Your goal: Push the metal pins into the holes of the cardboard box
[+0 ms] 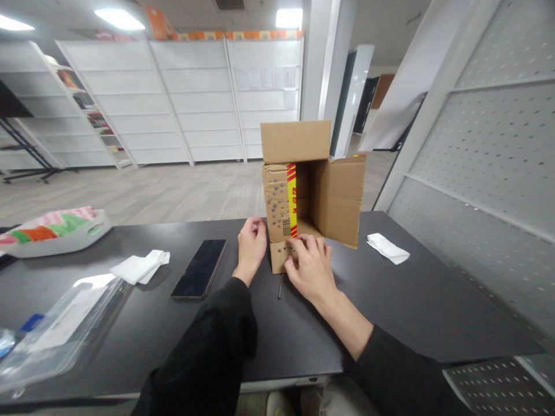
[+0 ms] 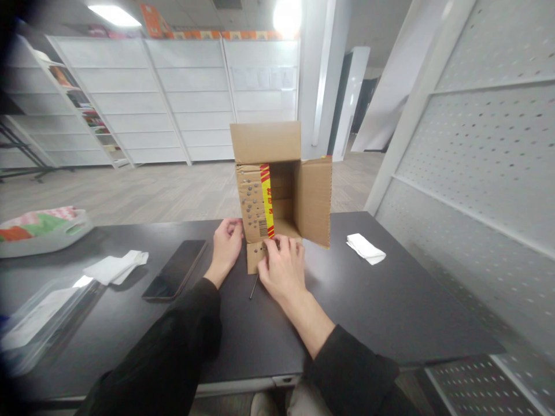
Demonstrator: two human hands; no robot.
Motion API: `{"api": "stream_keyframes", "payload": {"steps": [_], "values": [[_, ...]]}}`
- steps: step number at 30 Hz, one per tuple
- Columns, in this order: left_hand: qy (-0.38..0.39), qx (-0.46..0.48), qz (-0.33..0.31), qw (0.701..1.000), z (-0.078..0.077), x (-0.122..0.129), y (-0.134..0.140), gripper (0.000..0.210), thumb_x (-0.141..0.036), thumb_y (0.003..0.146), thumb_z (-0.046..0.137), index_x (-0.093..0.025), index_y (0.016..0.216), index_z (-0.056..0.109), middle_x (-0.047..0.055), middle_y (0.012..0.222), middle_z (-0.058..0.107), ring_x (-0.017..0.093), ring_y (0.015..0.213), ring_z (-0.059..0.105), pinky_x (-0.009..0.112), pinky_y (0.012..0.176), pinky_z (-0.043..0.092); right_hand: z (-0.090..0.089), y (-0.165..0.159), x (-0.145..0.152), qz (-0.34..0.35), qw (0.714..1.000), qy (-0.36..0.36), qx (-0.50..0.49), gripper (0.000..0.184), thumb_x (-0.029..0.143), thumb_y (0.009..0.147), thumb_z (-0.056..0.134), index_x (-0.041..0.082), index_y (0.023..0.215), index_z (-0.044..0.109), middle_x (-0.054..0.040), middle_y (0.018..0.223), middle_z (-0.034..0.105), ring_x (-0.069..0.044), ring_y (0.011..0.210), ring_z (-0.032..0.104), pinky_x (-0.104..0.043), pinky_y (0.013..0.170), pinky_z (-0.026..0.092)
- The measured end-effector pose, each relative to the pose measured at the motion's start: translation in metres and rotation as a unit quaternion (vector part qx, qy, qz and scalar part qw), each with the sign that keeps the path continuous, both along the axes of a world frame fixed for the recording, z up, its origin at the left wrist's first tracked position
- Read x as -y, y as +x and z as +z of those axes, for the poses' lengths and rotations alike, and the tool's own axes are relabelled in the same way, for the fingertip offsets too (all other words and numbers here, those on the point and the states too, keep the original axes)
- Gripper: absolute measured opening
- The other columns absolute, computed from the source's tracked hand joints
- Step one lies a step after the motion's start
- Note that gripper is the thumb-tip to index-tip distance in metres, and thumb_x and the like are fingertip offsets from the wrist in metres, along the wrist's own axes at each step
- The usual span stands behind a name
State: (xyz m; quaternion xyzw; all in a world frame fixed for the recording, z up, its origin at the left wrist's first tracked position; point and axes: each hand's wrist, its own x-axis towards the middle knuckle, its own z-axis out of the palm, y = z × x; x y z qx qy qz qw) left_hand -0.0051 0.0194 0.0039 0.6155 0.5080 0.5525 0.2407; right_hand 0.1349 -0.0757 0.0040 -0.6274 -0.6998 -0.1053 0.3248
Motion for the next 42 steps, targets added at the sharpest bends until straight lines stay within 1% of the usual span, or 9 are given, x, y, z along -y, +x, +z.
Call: {"api": "stream_keyframes", "payload": {"steps": [9, 15, 22, 32, 39, 42], "values": [[-0.001, 0.008, -0.007, 1.0, -0.0024, -0.0016, 0.0, 0.018, -0.034, 0.089, 0.05, -0.018, 0.089, 0.059, 0.001, 0.067, 0.064, 0.014, 0.061, 0.059, 0.023, 0.057, 0.041, -0.002, 0.0001, -0.0002, -0.001, 1.0, -0.022, 0.0, 0.037, 0.021, 0.08, 0.052, 0.019, 0.116, 0.062, -0.0122, 0.118, 0.058, -0.029, 0.105, 0.047, -0.044, 0.09, 0.033], [0.003, 0.01, -0.01, 1.0, -0.0055, -0.0038, -0.0008, 0.019, -0.035, 0.089, 0.05, -0.019, 0.089, 0.059, 0.001, 0.066, 0.064, 0.014, 0.06, 0.059, 0.023, 0.056, 0.041, -0.0031, 0.0003, -0.0002, 0.001, 1.0, -0.02, -0.001, 0.035, 0.021, 0.08, 0.052, 0.019, 0.113, 0.063, -0.0123, 0.116, 0.058, -0.029, 0.104, 0.047, -0.044, 0.09, 0.033], [0.003, 0.004, -0.008, 1.0, -0.0024, -0.0015, -0.0005, 0.019, -0.034, 0.09, 0.049, -0.018, 0.089, 0.059, 0.001, 0.068, 0.064, 0.013, 0.061, 0.059, 0.023, 0.057, 0.04, -0.0015, 0.0005, 0.0006, -0.018, 1.0, -0.023, 0.009, 0.034, 0.021, 0.08, 0.053, 0.02, 0.113, 0.063, -0.0112, 0.112, 0.058, -0.028, 0.102, 0.047, -0.043, 0.087, 0.033], [0.002, 0.009, -0.009, 1.0, -0.0014, -0.0005, -0.0008, 0.019, -0.034, 0.089, 0.05, -0.018, 0.089, 0.059, 0.001, 0.068, 0.064, 0.013, 0.061, 0.059, 0.023, 0.057, 0.04, -0.0013, 0.0011, 0.0001, -0.037, 0.999, -0.002, 0.008, 0.023, 0.023, 0.082, 0.052, 0.019, 0.102, 0.063, -0.0128, 0.108, 0.059, -0.029, 0.101, 0.046, -0.044, 0.085, 0.033], [-0.001, 0.008, -0.008, 1.0, -0.0017, -0.0007, -0.0001, 0.019, -0.034, 0.09, 0.049, -0.018, 0.088, 0.059, 0.0, 0.065, 0.062, 0.013, 0.059, 0.057, 0.022, 0.056, 0.04, -0.0014, 0.001, 0.0004, -0.047, 0.999, -0.019, 0.013, 0.02, 0.023, 0.081, 0.053, 0.019, 0.099, 0.062, -0.0118, 0.107, 0.059, -0.029, 0.102, 0.045, -0.043, 0.085, 0.032], [0.0, 0.007, -0.007, 1.0, -0.002, -0.0007, -0.0001, 0.019, -0.034, 0.089, 0.049, -0.018, 0.088, 0.059, 0.0, 0.064, 0.062, 0.013, 0.058, 0.057, 0.023, 0.056, 0.04, -0.0018, 0.0012, 0.0003, -0.044, 0.999, -0.015, 0.013, 0.019, 0.023, 0.081, 0.053, 0.019, 0.097, 0.062, -0.0117, 0.107, 0.059, -0.029, 0.101, 0.045, -0.043, 0.084, 0.032]]}}
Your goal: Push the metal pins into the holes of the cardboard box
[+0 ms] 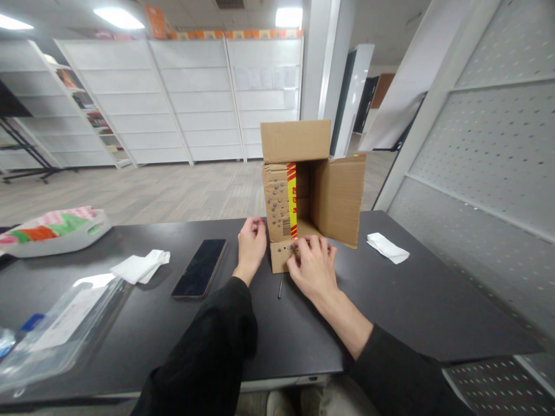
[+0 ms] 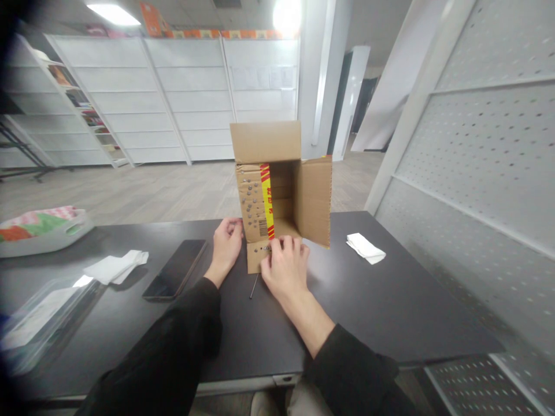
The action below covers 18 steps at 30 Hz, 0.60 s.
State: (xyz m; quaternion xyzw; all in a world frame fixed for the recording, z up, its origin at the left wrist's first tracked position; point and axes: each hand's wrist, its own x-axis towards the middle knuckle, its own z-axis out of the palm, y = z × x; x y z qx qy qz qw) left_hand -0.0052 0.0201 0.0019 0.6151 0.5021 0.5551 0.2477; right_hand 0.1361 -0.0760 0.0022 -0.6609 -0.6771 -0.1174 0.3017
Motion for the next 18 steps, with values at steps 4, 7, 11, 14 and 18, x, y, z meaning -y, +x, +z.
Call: {"api": "stream_keyframes", "payload": {"steps": [4, 7, 11, 14, 18], "values": [[0.002, 0.004, -0.002, 1.0, -0.0015, -0.0011, -0.0005, 0.019, -0.034, 0.089, 0.05, -0.018, 0.089, 0.06, 0.001, 0.066, 0.063, 0.013, 0.06, 0.058, 0.022, 0.056, 0.04, 0.0006, -0.0002, -0.0001, 0.004, 1.0, 0.001, -0.001, 0.018, 0.023, 0.081, 0.053, 0.019, 0.096, 0.062, -0.0116, 0.106, 0.059, -0.029, 0.1, 0.045, -0.042, 0.083, 0.032], [0.001, 0.003, -0.003, 1.0, -0.0018, -0.0014, -0.0009, 0.019, -0.034, 0.089, 0.049, -0.018, 0.089, 0.06, 0.001, 0.066, 0.063, 0.013, 0.06, 0.058, 0.022, 0.056, 0.04, 0.0008, -0.0001, -0.0002, 0.001, 1.0, -0.006, 0.002, 0.019, 0.022, 0.082, 0.053, 0.019, 0.098, 0.062, -0.0108, 0.107, 0.059, -0.028, 0.101, 0.045, -0.042, 0.084, 0.032], [-0.002, 0.009, -0.004, 1.0, -0.0004, -0.0002, -0.0004, 0.018, -0.033, 0.089, 0.05, -0.018, 0.088, 0.059, 0.001, 0.066, 0.062, 0.013, 0.06, 0.058, 0.022, 0.056, 0.039, -0.0007, 0.0007, -0.0011, 0.001, 1.0, -0.005, 0.01, 0.019, 0.02, 0.082, 0.052, 0.019, 0.099, 0.062, -0.0113, 0.107, 0.058, -0.028, 0.101, 0.045, -0.042, 0.084, 0.032], [-0.002, 0.011, -0.004, 1.0, 0.0003, 0.0003, 0.0001, 0.018, -0.033, 0.088, 0.05, -0.018, 0.088, 0.059, 0.0, 0.065, 0.062, 0.013, 0.059, 0.057, 0.022, 0.055, 0.039, -0.002, 0.0011, -0.0022, 0.003, 1.0, -0.004, 0.011, 0.018, 0.018, 0.083, 0.051, 0.019, 0.098, 0.061, -0.0115, 0.107, 0.059, -0.028, 0.101, 0.046, -0.042, 0.083, 0.033], [0.0, 0.011, -0.003, 1.0, -0.0003, -0.0004, 0.0, 0.018, -0.033, 0.089, 0.05, -0.018, 0.088, 0.059, 0.0, 0.064, 0.061, 0.013, 0.058, 0.056, 0.022, 0.055, 0.039, -0.0027, 0.0011, -0.0034, 0.004, 1.0, -0.004, 0.008, 0.018, 0.018, 0.083, 0.051, 0.019, 0.098, 0.061, -0.0104, 0.107, 0.059, -0.028, 0.101, 0.046, -0.042, 0.083, 0.032]]}}
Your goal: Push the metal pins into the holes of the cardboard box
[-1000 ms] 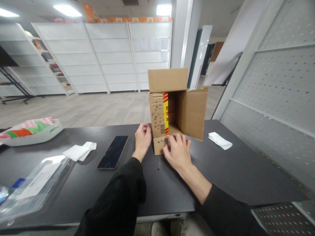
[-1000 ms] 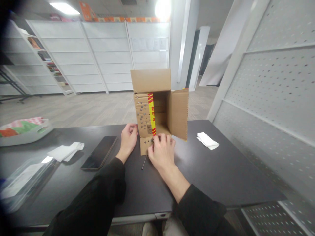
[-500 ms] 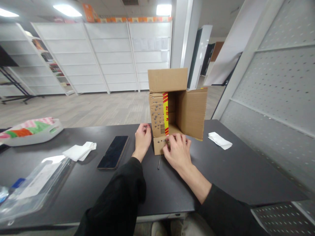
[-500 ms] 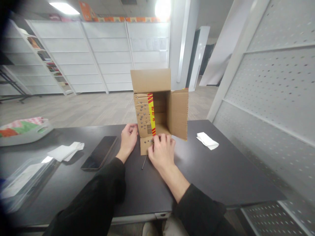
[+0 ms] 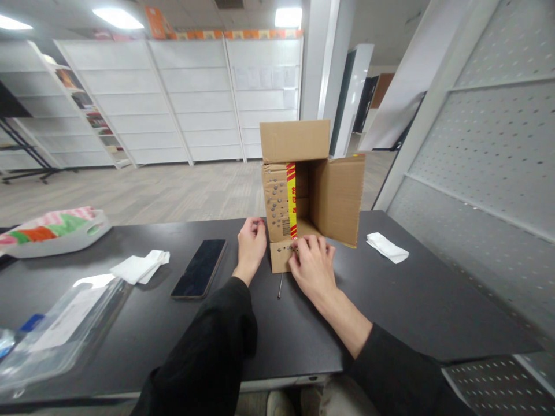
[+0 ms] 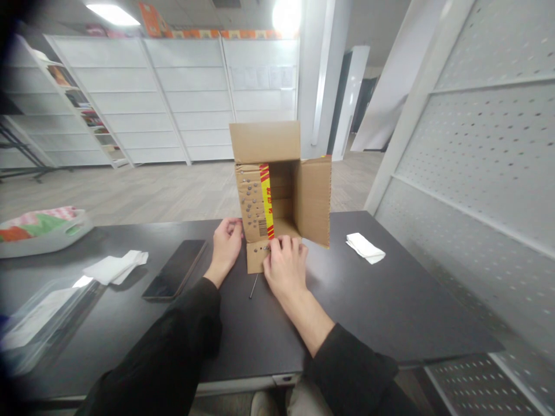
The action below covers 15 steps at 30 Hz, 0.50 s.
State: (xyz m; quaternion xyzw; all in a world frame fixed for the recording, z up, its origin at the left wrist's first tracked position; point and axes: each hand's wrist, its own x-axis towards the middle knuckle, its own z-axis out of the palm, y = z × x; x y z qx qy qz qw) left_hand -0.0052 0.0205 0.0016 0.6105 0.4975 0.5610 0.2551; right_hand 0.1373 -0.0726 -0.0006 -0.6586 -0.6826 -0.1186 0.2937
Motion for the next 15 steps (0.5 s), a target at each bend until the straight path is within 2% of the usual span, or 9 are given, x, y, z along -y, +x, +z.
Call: {"api": "stream_keyframes", "payload": {"steps": [15], "values": [[-0.002, -0.001, 0.0, 1.0, 0.0002, 0.0, 0.0004, 0.018, -0.034, 0.089, 0.05, -0.019, 0.087, 0.059, 0.0, 0.064, 0.062, 0.013, 0.058, 0.056, 0.023, 0.055, 0.038, 0.0, -0.0002, -0.0029, 0.002, 1.0, 0.009, -0.007, 0.015, 0.016, 0.085, 0.048, 0.018, 0.095, 0.059, -0.0113, 0.105, 0.06, -0.027, 0.098, 0.047, -0.041, 0.082, 0.032]]}}
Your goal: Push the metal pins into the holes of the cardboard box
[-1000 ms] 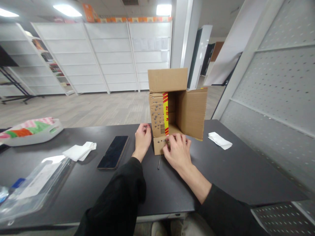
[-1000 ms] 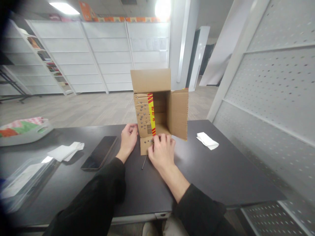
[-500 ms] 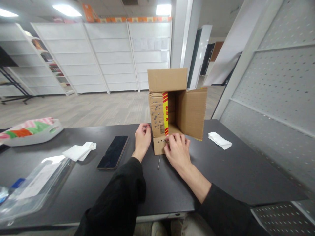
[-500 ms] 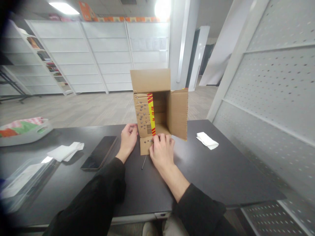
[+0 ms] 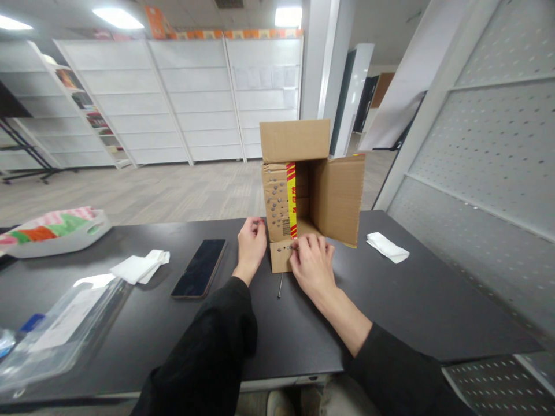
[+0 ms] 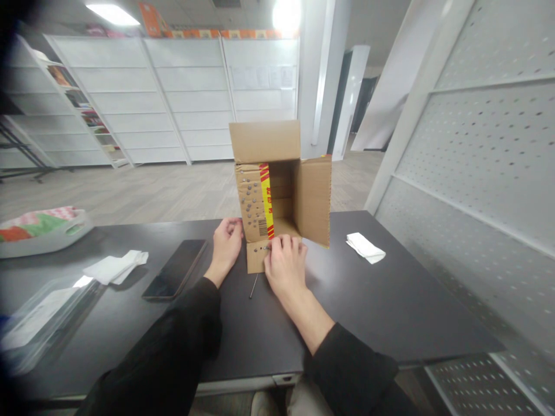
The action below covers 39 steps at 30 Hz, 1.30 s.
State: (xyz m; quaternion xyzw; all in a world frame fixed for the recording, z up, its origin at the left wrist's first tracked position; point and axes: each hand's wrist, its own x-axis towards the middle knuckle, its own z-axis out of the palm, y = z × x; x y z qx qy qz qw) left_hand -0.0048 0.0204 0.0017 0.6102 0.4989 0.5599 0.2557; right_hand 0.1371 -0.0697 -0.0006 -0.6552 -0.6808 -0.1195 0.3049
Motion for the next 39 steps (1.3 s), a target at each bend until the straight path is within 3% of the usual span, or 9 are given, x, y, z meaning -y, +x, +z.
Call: {"api": "stream_keyframes", "payload": {"steps": [25, 39], "values": [[-0.002, 0.002, -0.003, 1.0, 0.0025, 0.0016, 0.0008, 0.018, -0.033, 0.088, 0.05, -0.017, 0.087, 0.059, 0.0, 0.065, 0.062, 0.012, 0.06, 0.057, 0.022, 0.056, 0.039, 0.0041, -0.0015, 0.0024, 0.021, 0.998, 0.037, -0.042, 0.007, 0.02, 0.087, 0.047, 0.019, 0.086, 0.054, -0.0066, 0.09, 0.063, -0.024, 0.092, 0.05, -0.037, 0.079, 0.029], [0.003, -0.006, 0.0, 1.0, -0.0023, -0.0018, -0.001, 0.019, -0.034, 0.089, 0.05, -0.018, 0.089, 0.06, 0.0, 0.064, 0.062, 0.013, 0.058, 0.056, 0.022, 0.055, 0.038, 0.0014, -0.0009, 0.0028, 0.031, 0.999, -0.009, -0.02, 0.011, 0.019, 0.086, 0.05, 0.019, 0.093, 0.058, -0.0074, 0.095, 0.064, -0.026, 0.096, 0.052, -0.039, 0.081, 0.029]]}}
